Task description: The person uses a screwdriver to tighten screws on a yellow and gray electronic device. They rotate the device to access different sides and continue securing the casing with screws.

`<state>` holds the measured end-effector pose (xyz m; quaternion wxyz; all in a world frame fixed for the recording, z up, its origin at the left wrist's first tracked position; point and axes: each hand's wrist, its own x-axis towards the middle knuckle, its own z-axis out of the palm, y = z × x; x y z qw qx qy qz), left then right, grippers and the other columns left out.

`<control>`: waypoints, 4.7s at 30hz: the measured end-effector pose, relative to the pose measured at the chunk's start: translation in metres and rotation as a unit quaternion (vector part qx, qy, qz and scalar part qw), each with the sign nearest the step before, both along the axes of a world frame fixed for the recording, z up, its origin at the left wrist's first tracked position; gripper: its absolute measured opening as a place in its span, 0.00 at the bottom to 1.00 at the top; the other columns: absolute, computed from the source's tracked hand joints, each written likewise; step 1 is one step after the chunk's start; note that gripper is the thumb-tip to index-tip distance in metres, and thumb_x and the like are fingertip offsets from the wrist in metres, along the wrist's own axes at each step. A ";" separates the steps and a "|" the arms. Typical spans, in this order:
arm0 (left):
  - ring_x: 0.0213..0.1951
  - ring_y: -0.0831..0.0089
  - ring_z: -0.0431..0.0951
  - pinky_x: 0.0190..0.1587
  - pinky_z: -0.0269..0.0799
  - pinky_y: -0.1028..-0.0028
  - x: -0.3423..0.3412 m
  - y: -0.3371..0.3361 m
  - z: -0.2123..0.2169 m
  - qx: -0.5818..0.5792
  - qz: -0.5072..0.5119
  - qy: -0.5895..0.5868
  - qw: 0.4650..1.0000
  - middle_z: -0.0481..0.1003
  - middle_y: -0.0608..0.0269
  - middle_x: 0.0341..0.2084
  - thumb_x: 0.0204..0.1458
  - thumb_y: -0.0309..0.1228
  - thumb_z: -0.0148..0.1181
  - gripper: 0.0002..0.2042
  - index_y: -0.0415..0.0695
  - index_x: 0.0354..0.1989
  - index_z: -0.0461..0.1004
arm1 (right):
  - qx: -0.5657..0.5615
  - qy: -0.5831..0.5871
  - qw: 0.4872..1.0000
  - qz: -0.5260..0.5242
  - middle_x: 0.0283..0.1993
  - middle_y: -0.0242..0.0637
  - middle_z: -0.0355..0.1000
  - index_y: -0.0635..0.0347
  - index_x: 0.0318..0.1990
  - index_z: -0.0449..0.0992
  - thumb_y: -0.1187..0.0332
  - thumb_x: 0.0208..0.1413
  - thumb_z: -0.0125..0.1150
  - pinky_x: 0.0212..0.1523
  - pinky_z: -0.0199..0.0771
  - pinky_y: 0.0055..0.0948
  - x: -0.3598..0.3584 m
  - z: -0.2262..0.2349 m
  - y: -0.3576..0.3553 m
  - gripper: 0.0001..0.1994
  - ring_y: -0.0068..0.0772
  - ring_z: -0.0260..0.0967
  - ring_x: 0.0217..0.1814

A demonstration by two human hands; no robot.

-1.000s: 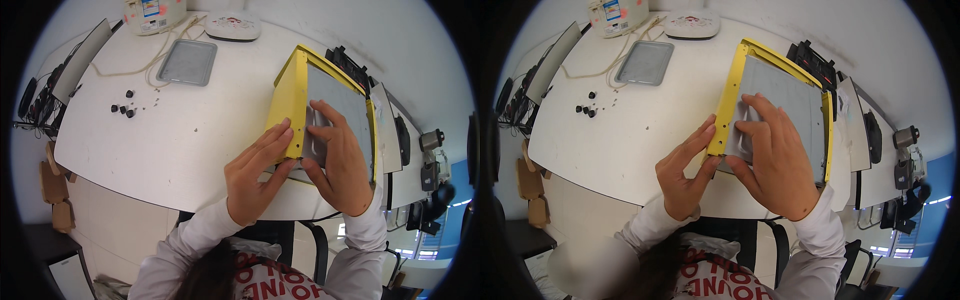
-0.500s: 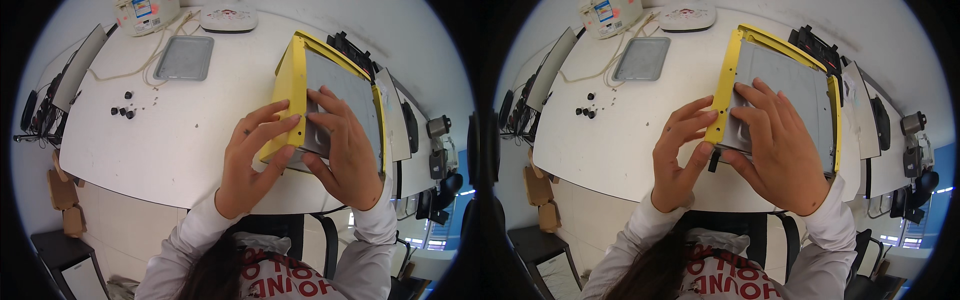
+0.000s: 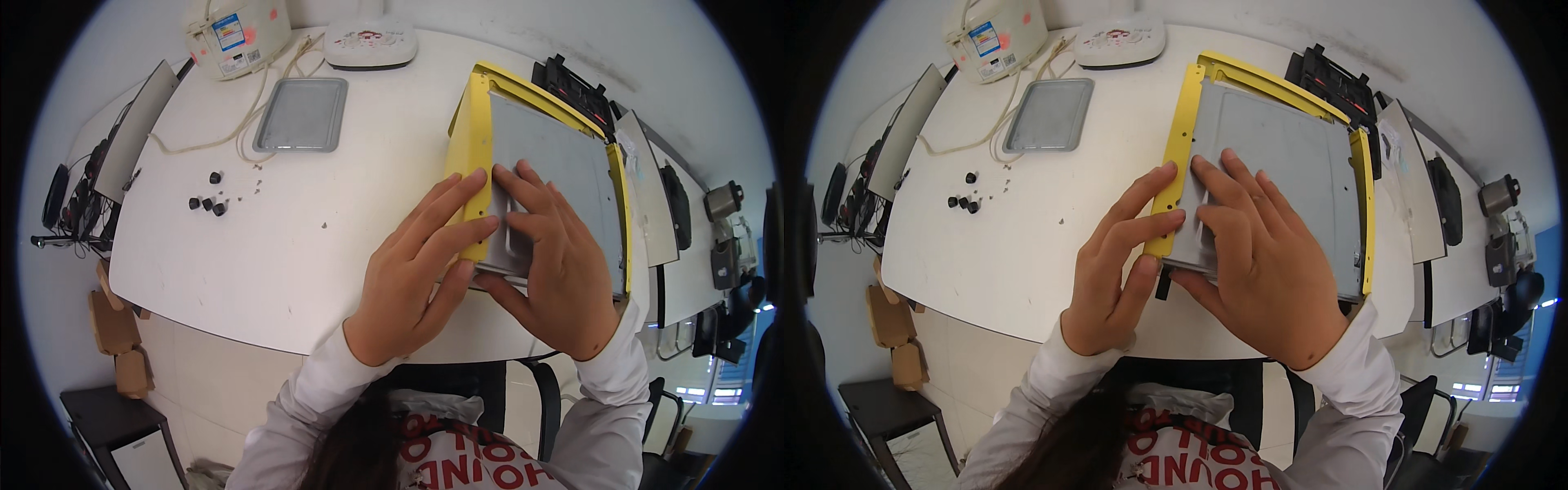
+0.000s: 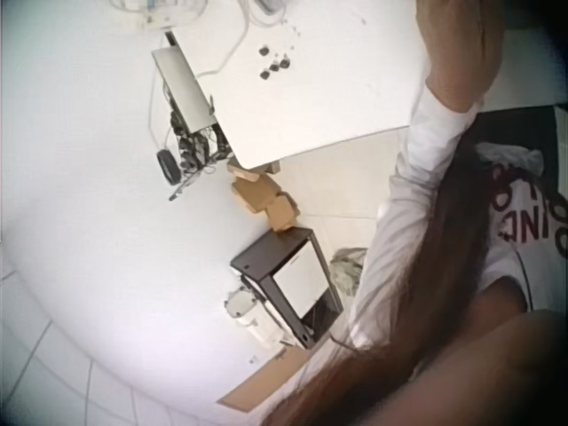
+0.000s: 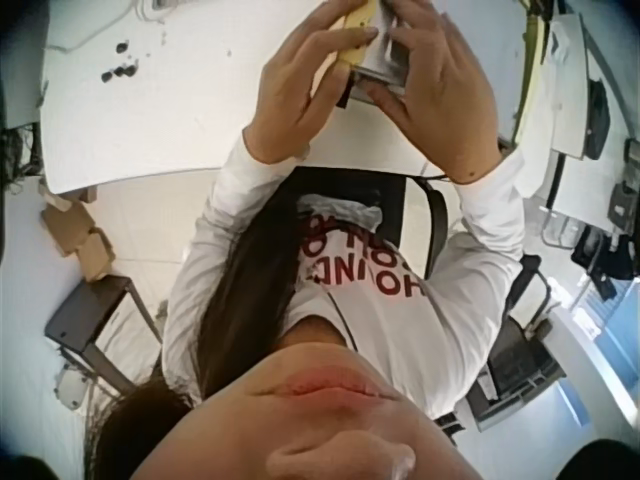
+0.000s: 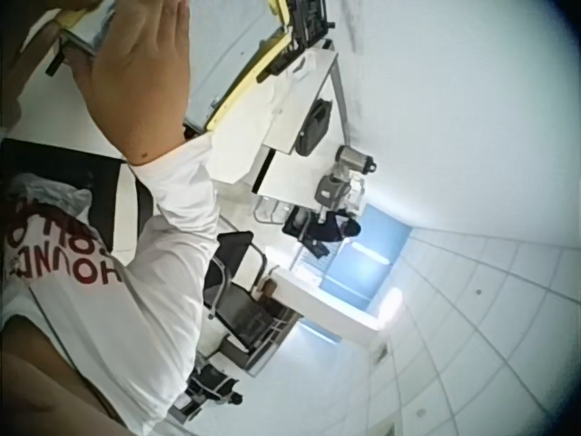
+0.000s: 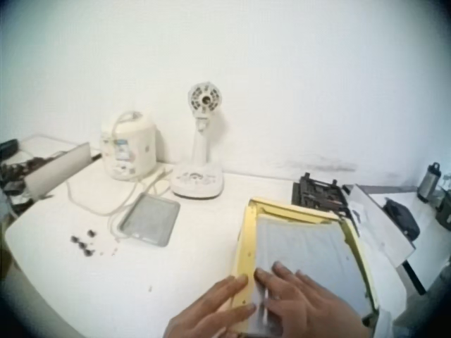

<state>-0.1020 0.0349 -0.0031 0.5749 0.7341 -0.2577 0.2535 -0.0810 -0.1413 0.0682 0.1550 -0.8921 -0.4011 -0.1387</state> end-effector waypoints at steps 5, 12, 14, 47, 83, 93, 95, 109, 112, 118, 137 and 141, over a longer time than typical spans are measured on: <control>0.57 0.50 0.69 0.60 0.62 0.62 0.014 0.017 0.022 0.080 -0.026 0.006 0.996 0.68 0.43 0.55 0.57 0.29 0.47 0.15 0.35 0.50 0.70 | -0.026 0.006 1.000 -0.012 0.63 0.50 0.61 0.60 0.40 0.65 0.62 0.45 0.70 0.64 0.60 0.48 0.000 0.004 -0.001 0.21 0.55 0.56 0.68; 0.68 0.55 0.51 0.66 0.49 0.63 0.049 0.020 0.012 0.078 -0.062 0.097 0.990 0.50 0.48 0.67 0.60 0.44 0.44 0.27 0.39 0.64 0.58 | -0.033 0.025 0.999 -0.005 0.61 0.51 0.62 0.62 0.38 0.66 0.62 0.43 0.70 0.63 0.62 0.48 0.000 0.008 0.001 0.20 0.57 0.57 0.68; 0.69 0.53 0.49 0.68 0.45 0.60 0.051 0.013 0.008 0.008 -0.094 0.099 0.991 0.49 0.47 0.68 0.60 0.47 0.42 0.30 0.40 0.65 0.55 | -0.021 0.033 0.999 0.005 0.60 0.49 0.62 0.60 0.39 0.65 0.63 0.40 0.73 0.61 0.64 0.51 0.000 0.009 0.001 0.24 0.59 0.59 0.66; 0.59 0.53 0.67 0.59 0.63 0.67 0.068 0.024 0.018 0.173 0.002 -0.006 0.985 0.64 0.54 0.60 0.56 0.43 0.47 0.25 0.44 0.59 0.65 | 0.024 0.026 0.999 0.001 0.56 0.46 0.66 0.62 0.45 0.67 0.69 0.37 0.76 0.53 0.75 0.43 0.003 0.002 -0.001 0.27 0.57 0.62 0.64; 0.69 0.56 0.50 0.66 0.52 0.60 0.046 0.004 -0.039 -0.049 -0.133 -0.075 0.987 0.51 0.56 0.69 0.64 0.38 0.38 0.19 0.53 0.63 0.64 | 0.108 -0.210 0.969 0.069 0.43 0.32 0.75 0.57 0.38 0.73 0.67 0.47 0.68 0.34 0.75 0.24 0.007 -0.029 -0.011 0.12 0.38 0.75 0.37; 0.66 0.60 0.58 0.61 0.63 0.59 0.026 0.044 0.003 0.146 -0.149 0.053 0.977 0.48 0.67 0.70 0.51 0.28 0.61 0.32 0.60 0.66 0.60 | 0.153 -0.160 0.974 0.055 0.41 0.33 0.75 0.56 0.40 0.74 0.70 0.50 0.65 0.37 0.73 0.28 -0.004 -0.025 -0.007 0.09 0.39 0.74 0.39; 0.65 0.62 0.60 0.61 0.64 0.59 0.030 0.046 0.006 0.173 -0.141 0.024 0.975 0.49 0.67 0.70 0.50 0.27 0.62 0.32 0.60 0.65 0.61 | 0.160 -0.162 0.972 0.057 0.41 0.33 0.75 0.56 0.40 0.75 0.70 0.51 0.64 0.37 0.73 0.28 -0.004 -0.026 -0.008 0.09 0.38 0.73 0.39; 0.67 0.62 0.57 0.62 0.59 0.63 0.034 0.053 0.019 0.235 -0.153 -0.015 0.960 0.54 0.64 0.68 0.57 0.28 0.54 0.25 0.54 0.65 0.63 | 0.130 -0.258 0.957 0.005 0.38 0.30 0.76 0.55 0.39 0.76 0.67 0.51 0.64 0.40 0.73 0.30 -0.011 -0.030 -0.004 0.08 0.38 0.73 0.38; 0.68 0.59 0.53 0.66 0.51 0.59 0.045 0.048 0.011 0.227 -0.147 -0.086 0.959 0.56 0.63 0.67 0.55 0.31 0.57 0.23 0.55 0.62 0.67 | 0.153 -0.259 0.954 0.009 0.38 0.30 0.76 0.54 0.38 0.76 0.68 0.51 0.64 0.41 0.73 0.31 -0.013 -0.030 -0.006 0.07 0.39 0.73 0.38; 0.70 0.56 0.46 0.68 0.42 0.53 0.065 0.044 0.007 0.141 -0.253 -0.012 0.957 0.60 0.58 0.65 0.50 0.43 0.64 0.21 0.52 0.52 0.76 | 0.174 -0.210 0.962 0.002 0.39 0.30 0.76 0.56 0.36 0.77 0.69 0.52 0.63 0.40 0.72 0.32 -0.017 -0.029 -0.010 0.05 0.37 0.73 0.37; 0.65 0.60 0.53 0.67 0.45 0.52 0.078 0.052 0.033 0.152 -0.310 0.034 0.938 0.69 0.67 0.50 0.35 0.35 0.72 0.17 0.50 0.38 0.82 | 0.148 -0.198 0.967 -0.054 0.38 0.28 0.71 0.54 0.33 0.74 0.72 0.47 0.65 0.35 0.71 0.31 -0.025 -0.031 -0.015 0.07 0.34 0.72 0.39; 0.64 0.60 0.54 0.66 0.44 0.52 0.077 0.050 0.039 0.167 -0.311 0.036 0.935 0.69 0.66 0.49 0.33 0.34 0.72 0.16 0.50 0.35 0.82 | 0.140 -0.176 0.972 -0.065 0.42 0.34 0.73 0.57 0.36 0.76 0.74 0.47 0.65 0.40 0.72 0.33 -0.030 -0.030 -0.015 0.07 0.39 0.74 0.48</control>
